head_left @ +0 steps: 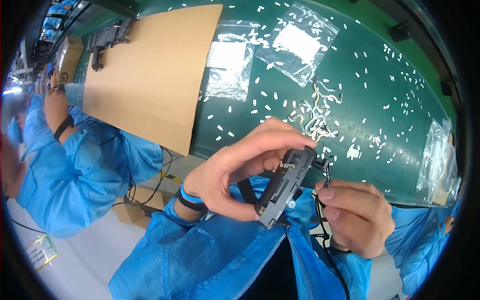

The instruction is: Assembling small electronic components onto a plastic housing on a factory production line.

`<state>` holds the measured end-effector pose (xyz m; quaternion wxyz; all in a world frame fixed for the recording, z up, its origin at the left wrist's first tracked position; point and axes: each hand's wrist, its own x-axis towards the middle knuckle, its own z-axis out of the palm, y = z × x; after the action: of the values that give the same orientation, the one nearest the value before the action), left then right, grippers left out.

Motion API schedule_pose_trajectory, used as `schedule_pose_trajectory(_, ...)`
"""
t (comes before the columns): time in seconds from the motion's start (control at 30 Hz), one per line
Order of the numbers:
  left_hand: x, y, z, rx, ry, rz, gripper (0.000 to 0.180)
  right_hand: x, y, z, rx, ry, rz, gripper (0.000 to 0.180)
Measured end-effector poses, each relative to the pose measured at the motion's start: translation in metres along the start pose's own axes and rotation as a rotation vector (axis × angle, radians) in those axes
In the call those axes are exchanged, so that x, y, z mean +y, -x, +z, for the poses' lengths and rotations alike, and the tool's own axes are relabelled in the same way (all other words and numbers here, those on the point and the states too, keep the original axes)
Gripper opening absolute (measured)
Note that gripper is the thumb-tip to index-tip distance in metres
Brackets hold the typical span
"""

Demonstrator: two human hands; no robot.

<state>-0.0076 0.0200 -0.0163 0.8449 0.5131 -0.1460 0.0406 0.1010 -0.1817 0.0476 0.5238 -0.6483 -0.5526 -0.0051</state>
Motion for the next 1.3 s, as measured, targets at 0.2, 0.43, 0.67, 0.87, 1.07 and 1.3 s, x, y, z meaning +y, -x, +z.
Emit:
schedule_pose_trajectory(0.2, 0.0, -0.001, 0.003, 0.032, 0.014, -0.041, 0.089, 0.001, 0.001, -0.004, 0.083, -0.203, 0.102, 0.019)
schedule_pose_trajectory(0.43, -0.008, -0.001, 0.006, 0.027, 0.094, 0.051, 0.087, 0.003, 0.008, -0.019, 0.101, -0.108, 0.015, 0.02)
schedule_pose_trajectory(0.67, -0.011, -0.005, 0.006, -0.01, 0.09, 0.087, 0.085, -0.006, 0.004, -0.008, 0.006, 0.1, -0.017, 0.02)
schedule_pose_trajectory(0.87, -0.008, -0.002, 0.004, -0.028, 0.047, 0.035, 0.086, -0.001, 0.003, -0.002, -0.002, 0.012, 0.005, 0.017)
schedule_pose_trajectory(1.07, -0.002, 0.002, 0.007, -0.002, 0.124, -0.09, 0.096, 0.011, 0.0, 0.001, 0.125, -0.139, 0.129, 0.019)
schedule_pose_trajectory(1.3, -0.002, -0.008, 0.032, 0.487, 0.358, -0.419, 0.115, 0.024, 0.005, -0.001, 0.125, -0.11, 0.3, 0.019)
